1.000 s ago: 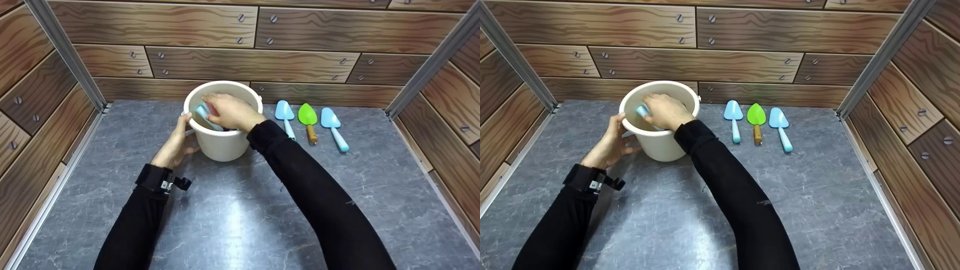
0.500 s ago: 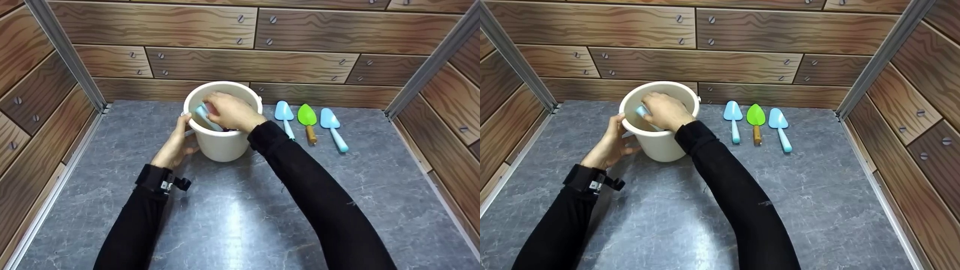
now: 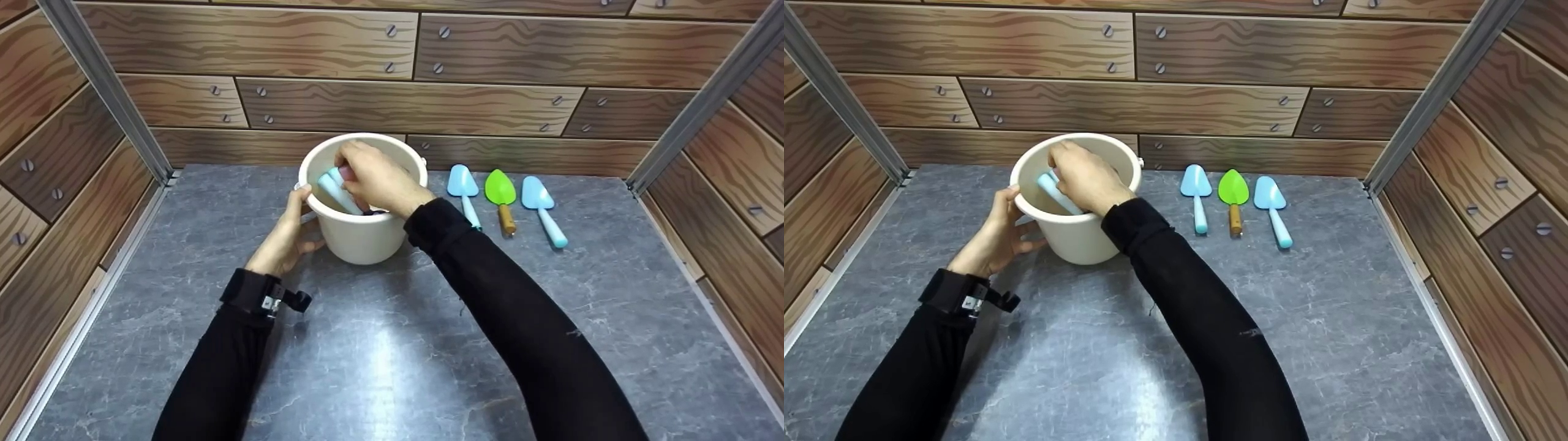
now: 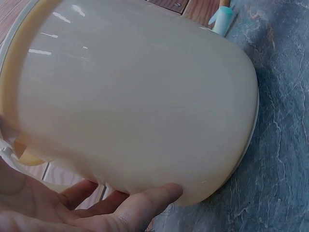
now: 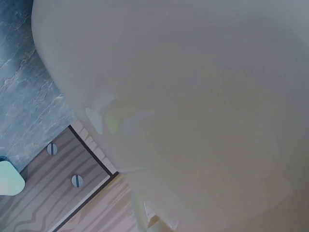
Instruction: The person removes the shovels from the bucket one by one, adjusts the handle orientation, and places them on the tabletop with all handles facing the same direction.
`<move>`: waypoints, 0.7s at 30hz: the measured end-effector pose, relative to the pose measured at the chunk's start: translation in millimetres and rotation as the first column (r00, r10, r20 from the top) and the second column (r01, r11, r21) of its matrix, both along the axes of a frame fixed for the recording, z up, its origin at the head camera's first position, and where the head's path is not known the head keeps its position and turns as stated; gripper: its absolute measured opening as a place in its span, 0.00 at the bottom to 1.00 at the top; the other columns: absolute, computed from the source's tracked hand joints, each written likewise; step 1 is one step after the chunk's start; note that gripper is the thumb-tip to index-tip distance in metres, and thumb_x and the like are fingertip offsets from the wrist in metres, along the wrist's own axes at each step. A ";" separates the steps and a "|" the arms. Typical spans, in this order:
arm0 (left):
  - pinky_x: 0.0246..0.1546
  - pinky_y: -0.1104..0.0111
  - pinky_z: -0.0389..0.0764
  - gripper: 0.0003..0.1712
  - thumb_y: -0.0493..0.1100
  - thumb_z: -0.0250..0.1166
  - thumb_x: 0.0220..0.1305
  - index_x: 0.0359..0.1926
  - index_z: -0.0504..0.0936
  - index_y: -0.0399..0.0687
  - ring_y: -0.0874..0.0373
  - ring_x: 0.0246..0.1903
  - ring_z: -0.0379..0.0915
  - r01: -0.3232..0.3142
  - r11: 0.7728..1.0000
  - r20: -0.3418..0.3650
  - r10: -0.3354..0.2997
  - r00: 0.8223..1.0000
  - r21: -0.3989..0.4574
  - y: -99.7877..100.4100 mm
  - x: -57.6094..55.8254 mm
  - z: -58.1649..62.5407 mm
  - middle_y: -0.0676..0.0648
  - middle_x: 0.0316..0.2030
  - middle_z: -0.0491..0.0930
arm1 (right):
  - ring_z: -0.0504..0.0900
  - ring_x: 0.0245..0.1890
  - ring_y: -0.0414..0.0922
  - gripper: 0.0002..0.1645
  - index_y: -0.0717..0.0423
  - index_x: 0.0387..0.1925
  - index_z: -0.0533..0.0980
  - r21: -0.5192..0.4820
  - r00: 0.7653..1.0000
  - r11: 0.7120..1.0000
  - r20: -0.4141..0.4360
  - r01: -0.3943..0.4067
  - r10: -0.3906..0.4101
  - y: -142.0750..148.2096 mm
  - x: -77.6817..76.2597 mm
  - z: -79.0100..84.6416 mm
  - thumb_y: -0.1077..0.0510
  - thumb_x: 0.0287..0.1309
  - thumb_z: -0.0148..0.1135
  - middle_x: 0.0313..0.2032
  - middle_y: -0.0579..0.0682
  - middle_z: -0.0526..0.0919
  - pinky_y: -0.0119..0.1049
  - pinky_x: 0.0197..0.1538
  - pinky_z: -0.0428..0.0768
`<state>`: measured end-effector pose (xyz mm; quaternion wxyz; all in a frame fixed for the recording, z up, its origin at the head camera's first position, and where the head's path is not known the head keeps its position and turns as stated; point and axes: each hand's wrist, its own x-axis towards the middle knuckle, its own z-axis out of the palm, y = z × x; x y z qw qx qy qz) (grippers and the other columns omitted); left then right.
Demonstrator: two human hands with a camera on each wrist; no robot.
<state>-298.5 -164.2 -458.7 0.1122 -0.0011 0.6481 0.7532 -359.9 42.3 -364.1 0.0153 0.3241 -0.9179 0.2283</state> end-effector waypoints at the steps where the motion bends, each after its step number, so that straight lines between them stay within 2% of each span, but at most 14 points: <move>1: 0.88 0.24 0.61 0.51 0.72 0.44 0.86 0.96 0.52 0.51 0.27 0.94 0.47 -0.001 1.000 0.001 0.001 1.000 0.001 0.0 -0.1 0.0 0.32 0.92 0.50 | 0.85 0.64 0.54 0.18 0.64 0.66 0.81 -0.017 1.000 1.000 0.006 -0.005 0.005 0.0 -0.7 -0.7 0.66 0.81 0.70 0.64 0.60 0.85 0.46 0.70 0.86; 4: 0.88 0.25 0.61 0.51 0.72 0.44 0.86 0.96 0.52 0.51 0.27 0.94 0.48 0.002 1.000 0.002 -0.003 1.000 0.003 0.6 0.2 0.3 0.32 0.92 0.50 | 0.85 0.62 0.52 0.16 0.64 0.64 0.82 -0.045 1.000 0.999 0.029 -0.008 0.010 0.1 -8.3 -7.5 0.66 0.80 0.69 0.61 0.60 0.86 0.42 0.68 0.87; 11: 0.89 0.26 0.61 0.50 0.72 0.44 0.86 0.96 0.53 0.52 0.27 0.94 0.48 0.008 1.000 0.003 -0.008 1.000 0.013 1.1 0.4 0.2 0.33 0.92 0.51 | 0.86 0.57 0.45 0.17 0.57 0.63 0.84 -0.068 0.998 0.998 0.070 -0.001 0.006 5.7 -47.2 -37.9 0.61 0.79 0.73 0.57 0.52 0.88 0.37 0.65 0.87; 14: 0.88 0.26 0.62 0.50 0.72 0.44 0.86 0.96 0.53 0.52 0.27 0.94 0.49 0.006 1.000 0.002 -0.007 1.000 0.011 0.8 0.0 -0.2 0.33 0.91 0.51 | 0.87 0.59 0.46 0.17 0.57 0.64 0.84 -0.073 0.998 0.997 0.058 -0.026 0.030 9.1 -54.3 -43.1 0.60 0.79 0.74 0.59 0.53 0.88 0.38 0.65 0.88; 21: 0.89 0.27 0.62 0.52 0.72 0.44 0.85 0.96 0.52 0.50 0.27 0.94 0.49 0.003 1.000 0.007 -0.003 1.000 0.000 0.5 -0.3 -0.5 0.33 0.92 0.50 | 0.89 0.62 0.48 0.20 0.60 0.67 0.83 -0.054 0.997 0.996 -0.001 -0.071 0.071 16.5 -56.6 -44.3 0.59 0.82 0.73 0.63 0.56 0.89 0.40 0.67 0.89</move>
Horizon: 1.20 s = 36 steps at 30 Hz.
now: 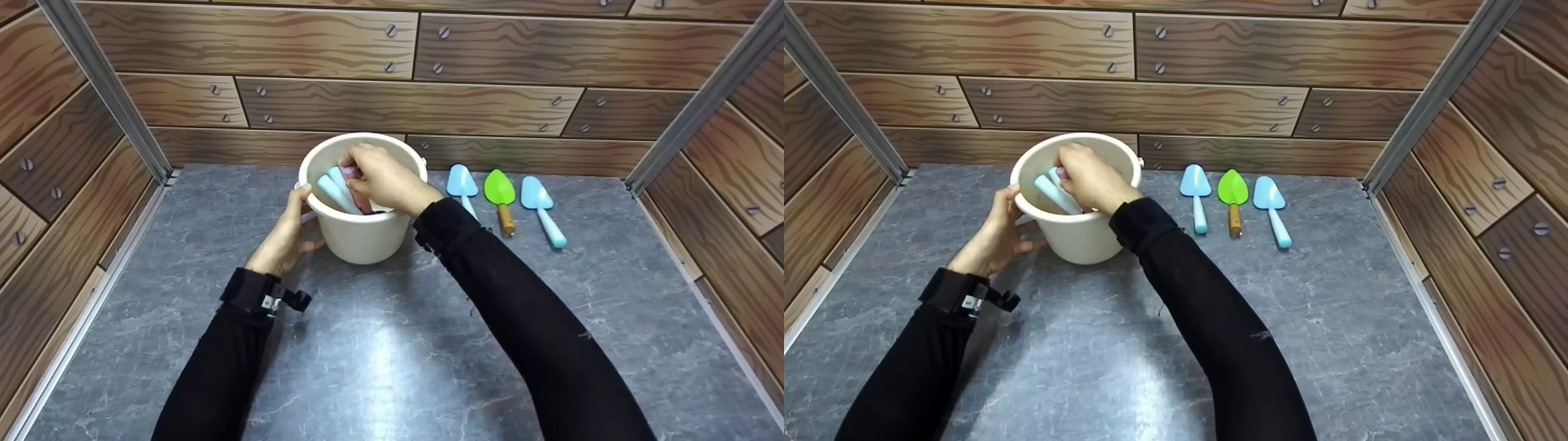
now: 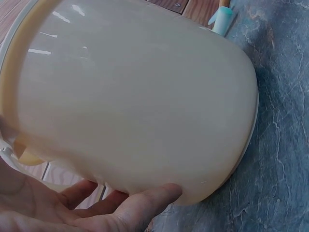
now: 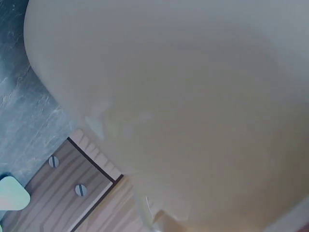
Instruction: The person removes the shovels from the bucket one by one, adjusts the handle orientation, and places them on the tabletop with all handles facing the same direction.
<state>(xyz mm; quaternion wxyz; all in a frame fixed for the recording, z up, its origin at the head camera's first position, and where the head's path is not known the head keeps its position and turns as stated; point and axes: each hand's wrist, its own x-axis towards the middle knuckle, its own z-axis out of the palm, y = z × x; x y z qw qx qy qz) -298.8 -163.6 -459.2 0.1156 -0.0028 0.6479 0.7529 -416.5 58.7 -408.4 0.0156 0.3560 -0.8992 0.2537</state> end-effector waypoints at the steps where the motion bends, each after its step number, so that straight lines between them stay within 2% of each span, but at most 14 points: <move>1: 0.89 0.27 0.61 0.52 0.72 0.44 0.85 0.96 0.52 0.50 0.27 0.94 0.49 -0.001 1.000 0.002 0.001 1.000 0.001 0.1 0.0 0.0 0.33 0.92 0.50 | 0.89 0.63 0.49 0.20 0.60 0.68 0.83 -0.001 1.000 1.000 -0.003 0.002 -0.002 0.8 0.3 0.8 0.59 0.82 0.73 0.64 0.56 0.89 0.40 0.68 0.89; 6: 0.90 0.26 0.59 0.52 0.71 0.44 0.85 0.96 0.52 0.50 0.27 0.94 0.48 -0.001 1.000 0.001 0.001 1.000 0.002 0.0 -0.1 -1.1 0.33 0.92 0.50 | 0.89 0.61 0.48 0.17 0.61 0.64 0.84 -0.006 0.998 0.999 -0.051 0.042 -0.042 3.0 10.3 11.5 0.60 0.81 0.73 0.61 0.57 0.90 0.40 0.68 0.88; 11: 0.90 0.27 0.60 0.52 0.72 0.45 0.85 0.96 0.52 0.50 0.28 0.94 0.50 -0.004 1.000 0.002 0.004 1.000 0.006 -0.6 -0.3 -1.3 0.32 0.92 0.51 | 0.88 0.61 0.54 0.15 0.65 0.62 0.83 -0.039 0.997 0.997 -0.042 0.062 -0.064 3.5 43.1 43.9 0.65 0.80 0.71 0.59 0.61 0.88 0.46 0.70 0.87; 14: 0.90 0.28 0.61 0.52 0.72 0.44 0.85 0.96 0.52 0.49 0.28 0.93 0.51 -0.003 1.000 0.003 0.003 1.000 0.009 -0.8 -0.6 -1.5 0.32 0.92 0.51 | 0.87 0.60 0.56 0.14 0.68 0.62 0.83 -0.054 0.997 0.996 -0.037 0.068 -0.070 3.9 56.9 59.5 0.67 0.81 0.69 0.59 0.63 0.87 0.48 0.70 0.86; 21: 0.90 0.28 0.61 0.51 0.72 0.44 0.86 0.96 0.52 0.51 0.28 0.94 0.51 -0.001 1.000 0.000 0.001 1.000 0.009 -1.3 0.7 -0.6 0.33 0.92 0.52 | 0.85 0.59 0.54 0.12 0.68 0.59 0.82 -0.100 0.995 0.993 -0.068 0.065 -0.072 7.5 60.0 68.7 0.70 0.80 0.67 0.58 0.62 0.86 0.45 0.68 0.86; 29: 0.89 0.25 0.60 0.51 0.72 0.44 0.85 0.96 0.53 0.51 0.26 0.94 0.48 0.000 1.000 -0.004 0.000 1.000 -0.003 -0.9 0.2 -0.5 0.33 0.92 0.51 | 0.88 0.64 0.57 0.14 0.70 0.63 0.81 -0.167 0.996 0.984 -0.055 0.059 -0.069 11.0 63.2 78.6 0.69 0.83 0.67 0.61 0.64 0.85 0.45 0.72 0.88; 36: 0.90 0.25 0.58 0.50 0.71 0.44 0.85 0.95 0.55 0.50 0.27 0.94 0.48 -0.006 1.000 0.003 0.006 1.000 0.001 0.3 0.6 -0.3 0.33 0.93 0.51 | 0.87 0.64 0.54 0.14 0.68 0.64 0.82 -0.211 0.992 0.976 -0.096 0.062 -0.084 14.1 67.2 87.0 0.68 0.84 0.68 0.63 0.63 0.86 0.42 0.72 0.89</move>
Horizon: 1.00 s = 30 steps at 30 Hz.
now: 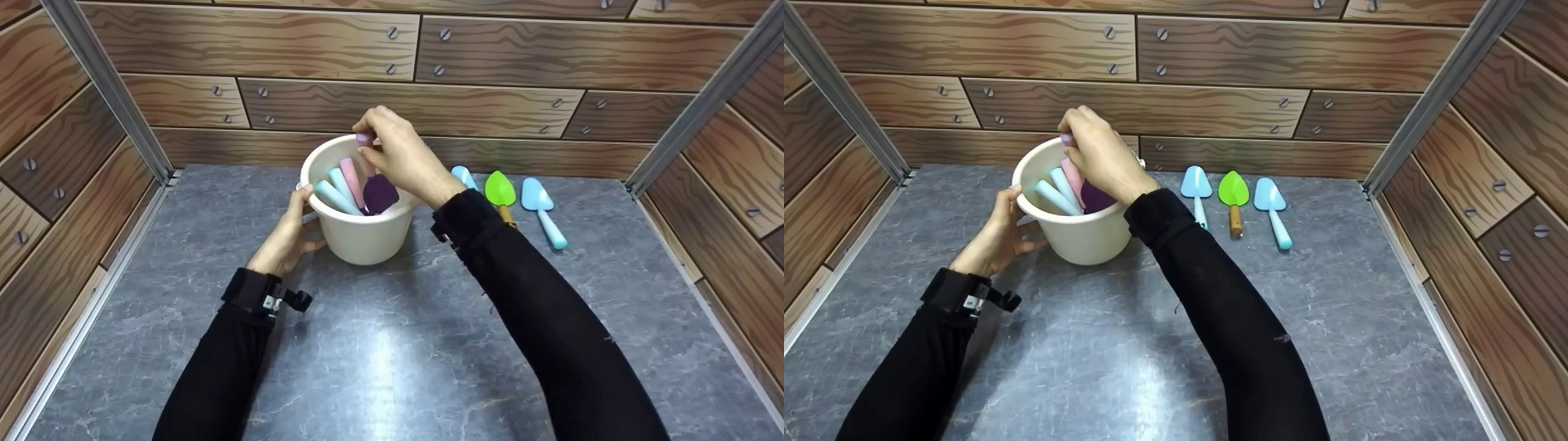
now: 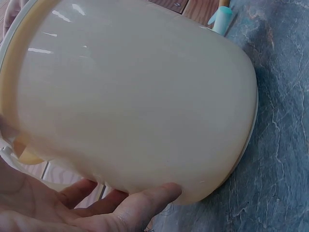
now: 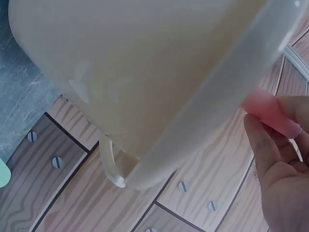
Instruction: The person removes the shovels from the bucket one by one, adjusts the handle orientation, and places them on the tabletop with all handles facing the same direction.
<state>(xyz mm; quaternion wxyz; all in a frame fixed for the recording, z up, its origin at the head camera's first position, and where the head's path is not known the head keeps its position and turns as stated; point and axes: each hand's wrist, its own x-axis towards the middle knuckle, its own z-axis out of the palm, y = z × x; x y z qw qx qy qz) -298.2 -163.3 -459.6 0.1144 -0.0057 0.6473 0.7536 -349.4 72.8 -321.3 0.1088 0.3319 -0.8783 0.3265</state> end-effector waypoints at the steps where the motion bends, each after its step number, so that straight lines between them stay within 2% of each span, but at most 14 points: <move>1: 0.90 0.26 0.59 0.51 0.71 0.44 0.85 0.95 0.55 0.51 0.27 0.94 0.48 0.000 1.000 0.000 0.000 1.000 -0.001 0.2 -0.2 0.0 0.33 0.93 0.51 | 0.87 0.64 0.54 0.14 0.68 0.64 0.82 -0.009 1.000 1.000 -0.007 0.000 0.000 0.7 0.4 0.9 0.67 0.84 0.68 0.63 0.63 0.86 0.41 0.72 0.89; 5: 0.89 0.26 0.60 0.51 0.72 0.44 0.85 0.95 0.55 0.51 0.27 0.94 0.49 -0.003 1.000 0.001 0.003 1.000 -0.002 0.4 -1.2 0.0 0.33 0.92 0.51 | 0.87 0.63 0.52 0.14 0.68 0.63 0.83 -0.038 1.000 0.999 -0.030 -0.007 0.006 3.2 2.7 5.9 0.68 0.84 0.68 0.63 0.62 0.86 0.36 0.72 0.89; 12: 0.89 0.26 0.60 0.51 0.73 0.44 0.85 0.95 0.55 0.50 0.27 0.94 0.49 -0.008 1.000 0.006 0.008 1.000 -0.006 0.2 -1.6 0.5 0.33 0.92 0.52 | 0.88 0.66 0.53 0.16 0.70 0.66 0.81 -0.098 1.000 0.995 -0.030 -0.007 0.004 9.6 5.2 16.0 0.70 0.84 0.66 0.65 0.63 0.85 0.35 0.72 0.88; 17: 0.90 0.26 0.59 0.52 0.73 0.45 0.85 0.96 0.54 0.51 0.27 0.94 0.49 0.001 1.000 -0.001 -0.001 1.000 -0.004 -0.8 -1.3 -0.9 0.32 0.92 0.51 | 0.86 0.66 0.50 0.16 0.69 0.66 0.81 -0.155 0.999 0.988 -0.038 0.004 -0.010 15.5 9.2 23.2 0.70 0.84 0.65 0.64 0.61 0.84 0.31 0.73 0.87; 23: 0.88 0.25 0.62 0.53 0.74 0.44 0.85 0.97 0.50 0.52 0.27 0.93 0.51 0.018 1.000 -0.021 -0.018 1.000 -0.016 -2.0 -1.5 -1.4 0.33 0.92 0.51 | 0.86 0.63 0.45 0.14 0.68 0.65 0.83 -0.227 0.998 0.974 -0.066 -0.011 -0.004 22.2 15.7 31.2 0.69 0.84 0.66 0.62 0.60 0.84 0.32 0.74 0.87; 30: 0.89 0.26 0.59 0.52 0.72 0.44 0.86 0.96 0.51 0.51 0.27 0.94 0.50 0.011 1.000 -0.011 -0.012 1.000 -0.004 -1.4 -1.0 -1.5 0.32 0.93 0.50 | 0.87 0.63 0.45 0.14 0.68 0.64 0.84 -0.238 0.992 0.971 -0.127 -0.019 -0.011 30.4 20.6 38.4 0.69 0.84 0.67 0.60 0.59 0.86 0.32 0.73 0.88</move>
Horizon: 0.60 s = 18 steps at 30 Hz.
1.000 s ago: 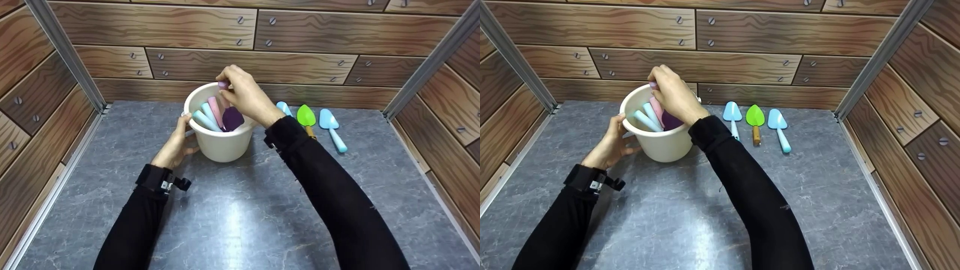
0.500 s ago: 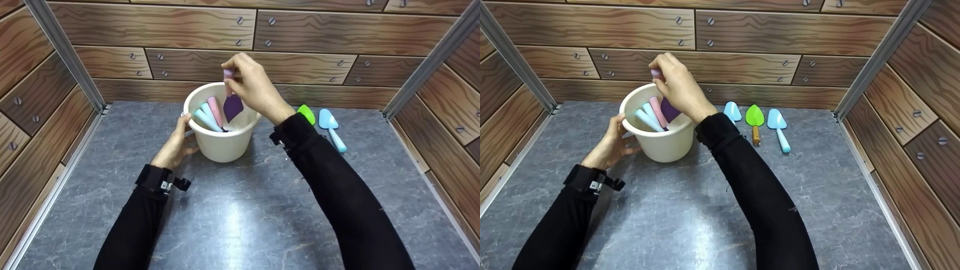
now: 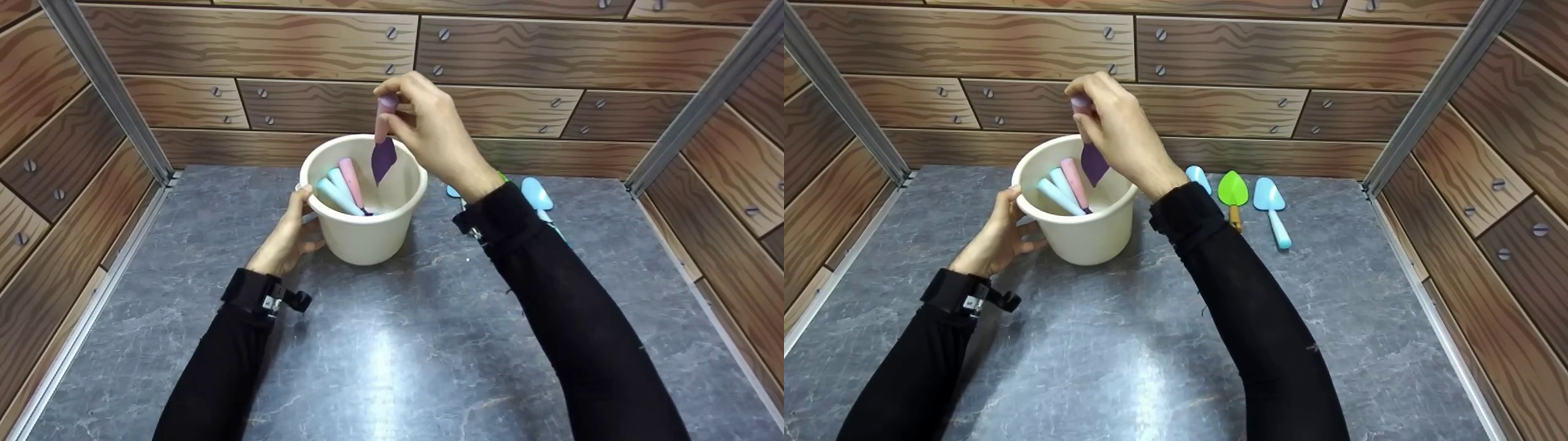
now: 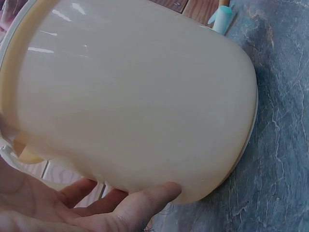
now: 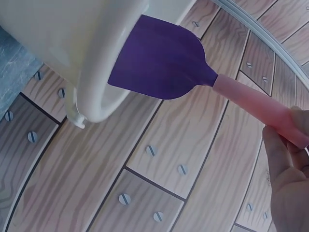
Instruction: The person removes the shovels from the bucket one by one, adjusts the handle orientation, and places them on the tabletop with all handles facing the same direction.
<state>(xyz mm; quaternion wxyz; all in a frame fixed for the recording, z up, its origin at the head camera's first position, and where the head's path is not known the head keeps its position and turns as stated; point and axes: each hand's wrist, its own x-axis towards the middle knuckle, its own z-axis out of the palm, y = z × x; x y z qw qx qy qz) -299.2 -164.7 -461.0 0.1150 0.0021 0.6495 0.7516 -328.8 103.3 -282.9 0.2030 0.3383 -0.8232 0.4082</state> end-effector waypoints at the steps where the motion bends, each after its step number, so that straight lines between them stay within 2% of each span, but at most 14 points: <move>1: 0.89 0.26 0.59 0.51 0.72 0.44 0.86 0.96 0.51 0.51 0.27 0.94 0.50 0.000 1.000 -0.001 0.000 1.000 0.001 0.1 0.2 0.1 0.32 0.93 0.50 | 0.87 0.63 0.45 0.15 0.68 0.65 0.84 0.002 1.000 1.000 -0.010 0.002 -0.002 1.2 0.7 1.3 0.69 0.83 0.67 0.60 0.59 0.87 0.33 0.72 0.88; 11: 0.89 0.26 0.60 0.52 0.73 0.44 0.87 0.97 0.50 0.52 0.26 0.94 0.49 0.005 1.000 -0.006 -0.005 1.000 0.008 0.1 -0.4 0.1 0.32 0.92 0.51 | 0.88 0.65 0.47 0.19 0.66 0.68 0.85 0.025 0.996 0.999 -0.079 0.038 -0.036 16.1 10.5 15.3 0.70 0.82 0.68 0.62 0.59 0.89 0.33 0.75 0.87; 18: 0.89 0.26 0.61 0.51 0.72 0.45 0.86 0.96 0.52 0.52 0.27 0.94 0.48 -0.007 1.000 -0.008 0.007 1.000 0.013 0.3 0.6 -0.2 0.31 0.91 0.51 | 0.89 0.60 0.41 0.18 0.64 0.67 0.86 -0.034 0.994 0.998 -0.102 0.045 -0.048 30.0 12.9 21.1 0.69 0.81 0.69 0.59 0.57 0.90 0.36 0.74 0.88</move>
